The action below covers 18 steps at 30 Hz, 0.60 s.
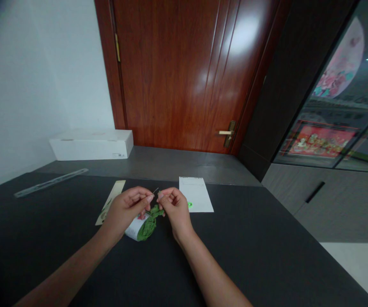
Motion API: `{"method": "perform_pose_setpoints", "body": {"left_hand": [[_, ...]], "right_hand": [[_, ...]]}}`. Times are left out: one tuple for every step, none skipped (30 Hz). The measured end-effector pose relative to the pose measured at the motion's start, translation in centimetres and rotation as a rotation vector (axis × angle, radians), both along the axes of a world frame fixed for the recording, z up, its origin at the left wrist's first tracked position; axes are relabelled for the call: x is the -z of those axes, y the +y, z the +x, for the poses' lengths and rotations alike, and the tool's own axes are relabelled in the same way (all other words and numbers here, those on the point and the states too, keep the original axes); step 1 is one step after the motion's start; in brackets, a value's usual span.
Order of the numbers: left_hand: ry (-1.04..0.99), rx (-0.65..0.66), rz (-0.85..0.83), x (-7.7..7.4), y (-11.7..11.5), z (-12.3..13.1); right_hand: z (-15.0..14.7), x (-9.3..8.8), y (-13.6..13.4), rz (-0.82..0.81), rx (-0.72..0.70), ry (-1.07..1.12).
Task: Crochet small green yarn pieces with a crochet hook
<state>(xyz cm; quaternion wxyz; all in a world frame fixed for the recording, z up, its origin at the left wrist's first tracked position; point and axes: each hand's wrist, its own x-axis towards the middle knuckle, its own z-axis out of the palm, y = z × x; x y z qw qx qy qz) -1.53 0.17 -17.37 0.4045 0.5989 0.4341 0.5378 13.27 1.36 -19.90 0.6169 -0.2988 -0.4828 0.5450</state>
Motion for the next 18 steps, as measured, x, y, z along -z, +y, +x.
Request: {"method": "perform_pose_setpoints", "body": {"left_hand": [[-0.006,0.001,0.002,-0.01,-0.04,0.06],[-0.009,-0.002,0.005,-0.03,-0.07,0.12],[-0.010,-0.007,0.008,-0.05,-0.11,0.18],[-0.009,-0.011,0.011,-0.07,-0.14,0.24],[-0.006,-0.013,0.013,-0.09,-0.16,0.27],[-0.001,-0.016,0.015,-0.10,-0.19,0.30],[0.007,-0.019,0.018,-0.11,-0.20,0.30],[0.016,-0.021,0.020,-0.13,-0.22,0.30],[0.027,-0.023,0.023,-0.14,-0.24,0.29],[0.038,-0.025,0.024,-0.16,-0.26,0.29],[0.049,-0.026,0.024,-0.17,-0.27,0.28],[0.059,-0.025,0.024,-0.18,-0.29,0.28],[0.068,-0.023,0.024,-0.17,-0.30,0.28],[0.076,-0.020,0.025,-0.15,-0.29,0.28],[0.084,-0.018,0.028,-0.12,-0.27,0.29],[0.091,-0.015,0.031,-0.07,-0.24,0.29],[0.097,-0.012,0.035,0.00,-0.20,0.28],[0.103,-0.009,0.039,0.06,-0.16,0.28]], "right_hand": [[0.00,0.01,-0.01,0.003,0.007,-0.005],[-0.01,0.00,-0.03,0.008,0.016,-0.008],[-0.02,-0.03,-0.05,0.014,0.030,-0.011],[-0.03,-0.06,-0.08,0.020,0.045,-0.015],[-0.04,-0.11,-0.10,0.024,0.059,-0.019],[-0.05,-0.16,-0.13,0.025,0.070,-0.020],[-0.05,-0.21,-0.16,0.024,0.077,-0.020],[-0.06,-0.25,-0.20,0.021,0.081,-0.019],[-0.06,-0.29,-0.23,0.018,0.084,-0.019],[-0.06,-0.32,-0.27,0.016,0.085,-0.018],[-0.06,-0.35,-0.30,0.016,0.088,-0.018],[-0.06,-0.38,-0.34,0.018,0.092,-0.017],[-0.06,-0.41,-0.38,0.021,0.094,-0.016],[-0.07,-0.45,-0.41,0.026,0.097,-0.015],[-0.07,-0.50,-0.44,0.030,0.097,-0.013],[-0.08,-0.53,-0.46,0.032,0.095,-0.010],[-0.09,-0.56,-0.48,0.034,0.093,-0.007],[-0.10,-0.58,-0.48,0.037,0.091,-0.004]]}}
